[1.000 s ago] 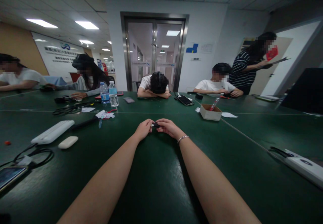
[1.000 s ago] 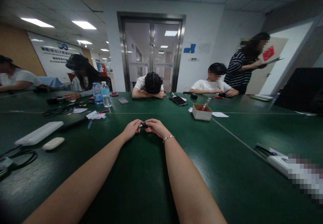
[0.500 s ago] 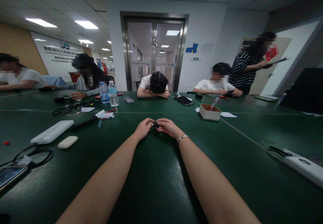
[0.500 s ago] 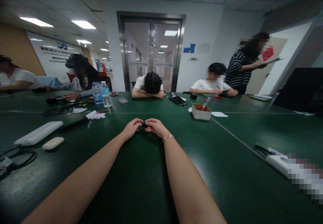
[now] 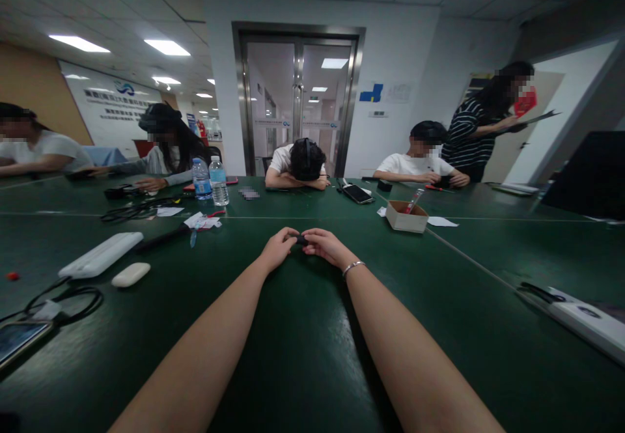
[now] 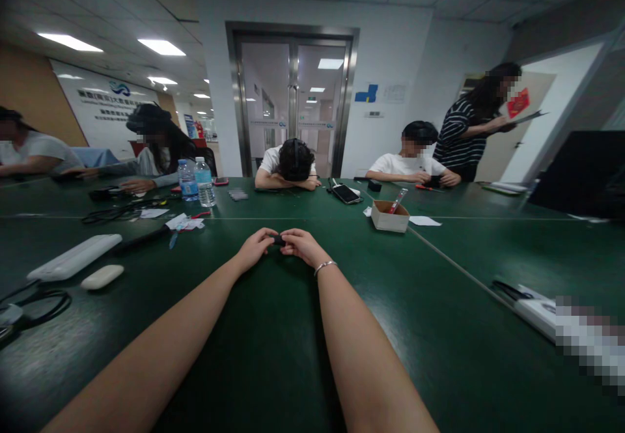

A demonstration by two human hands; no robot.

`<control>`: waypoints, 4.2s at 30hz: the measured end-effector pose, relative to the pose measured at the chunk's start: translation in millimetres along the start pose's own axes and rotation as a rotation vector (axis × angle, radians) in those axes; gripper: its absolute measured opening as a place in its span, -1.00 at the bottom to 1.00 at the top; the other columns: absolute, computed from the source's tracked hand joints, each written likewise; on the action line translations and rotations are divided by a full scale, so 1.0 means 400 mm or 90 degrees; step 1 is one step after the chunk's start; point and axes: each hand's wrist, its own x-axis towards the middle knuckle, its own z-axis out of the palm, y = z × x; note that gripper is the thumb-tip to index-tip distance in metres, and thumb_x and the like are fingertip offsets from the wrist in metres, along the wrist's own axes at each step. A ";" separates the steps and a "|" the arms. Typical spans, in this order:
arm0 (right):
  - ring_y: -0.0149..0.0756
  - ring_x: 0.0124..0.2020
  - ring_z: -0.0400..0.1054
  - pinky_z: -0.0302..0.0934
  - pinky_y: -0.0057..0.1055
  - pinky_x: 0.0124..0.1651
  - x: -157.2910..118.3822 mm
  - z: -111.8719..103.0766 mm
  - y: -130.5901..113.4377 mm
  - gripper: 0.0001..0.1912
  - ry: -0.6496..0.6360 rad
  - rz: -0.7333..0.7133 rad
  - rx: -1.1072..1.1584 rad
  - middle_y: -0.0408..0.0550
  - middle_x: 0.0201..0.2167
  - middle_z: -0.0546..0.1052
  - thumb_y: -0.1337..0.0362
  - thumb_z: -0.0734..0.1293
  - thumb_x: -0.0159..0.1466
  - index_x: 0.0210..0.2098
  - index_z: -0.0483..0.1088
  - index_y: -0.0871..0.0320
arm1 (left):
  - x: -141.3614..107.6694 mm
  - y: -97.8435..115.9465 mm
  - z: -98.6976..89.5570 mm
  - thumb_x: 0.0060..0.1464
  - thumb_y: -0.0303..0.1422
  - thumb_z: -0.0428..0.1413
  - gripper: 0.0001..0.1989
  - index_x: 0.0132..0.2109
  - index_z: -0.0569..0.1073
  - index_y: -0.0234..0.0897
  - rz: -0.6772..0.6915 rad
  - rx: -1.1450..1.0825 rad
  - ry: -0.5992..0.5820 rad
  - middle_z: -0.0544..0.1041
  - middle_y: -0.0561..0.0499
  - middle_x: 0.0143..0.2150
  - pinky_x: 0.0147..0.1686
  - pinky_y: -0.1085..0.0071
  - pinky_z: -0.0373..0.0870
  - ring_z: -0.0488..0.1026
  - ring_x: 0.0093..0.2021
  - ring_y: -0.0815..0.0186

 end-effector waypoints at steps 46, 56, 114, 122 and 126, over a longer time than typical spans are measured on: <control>-0.39 -0.56 0.41 0.36 -0.52 -0.49 -0.004 0.004 -0.004 -0.90 0.008 0.005 -0.002 -0.01 -0.50 0.46 0.52 0.27 0.20 -0.28 0.36 0.30 | 0.001 0.000 0.003 0.08 -0.21 -0.14 -0.67 -0.17 0.39 -0.29 -0.025 -0.025 -0.014 0.35 0.06 -0.50 -0.52 0.50 0.22 0.27 -0.55 0.42; -0.38 -0.56 0.41 0.37 -0.50 -0.49 0.001 0.000 0.003 -0.91 0.005 -0.003 0.002 0.01 -0.46 0.47 0.50 0.30 0.18 -0.29 0.36 0.30 | -0.003 0.003 0.003 0.09 -0.16 -0.16 -0.64 -0.17 0.39 -0.28 -0.007 0.018 -0.013 0.33 0.07 -0.53 -0.51 0.50 0.20 0.26 -0.54 0.41; -0.60 -0.73 0.24 0.13 -0.71 -0.76 0.008 0.042 0.008 -0.74 0.020 -0.049 -0.326 -0.18 -0.52 0.42 0.64 0.38 -0.01 -0.45 0.26 0.27 | -0.008 0.003 -0.008 -0.01 0.00 -0.05 -0.61 -0.36 0.34 -0.27 0.035 0.048 0.091 0.29 0.14 -0.64 -0.57 0.51 0.12 0.22 -0.62 0.43; -0.47 -0.65 0.37 0.36 -0.60 -0.60 0.009 0.085 0.004 -0.75 -0.046 -0.011 -0.214 -0.19 -0.58 0.43 0.59 0.34 0.08 -0.30 0.26 0.25 | -0.012 0.018 0.001 -0.03 -0.03 0.00 -0.65 -0.41 0.30 -0.25 0.050 0.094 0.071 0.36 0.13 -0.55 -0.53 0.52 0.13 0.28 -0.54 0.41; -0.46 -0.67 0.37 0.35 -0.62 -0.61 0.008 0.094 0.023 -0.84 -0.020 -0.012 -0.195 -0.19 -0.64 0.42 0.55 0.33 0.13 -0.34 0.27 0.27 | -0.017 0.026 -0.004 0.00 -0.04 -0.04 -0.66 -0.40 0.31 -0.25 0.033 0.126 0.063 0.40 0.10 -0.51 -0.50 0.50 0.15 0.29 -0.52 0.39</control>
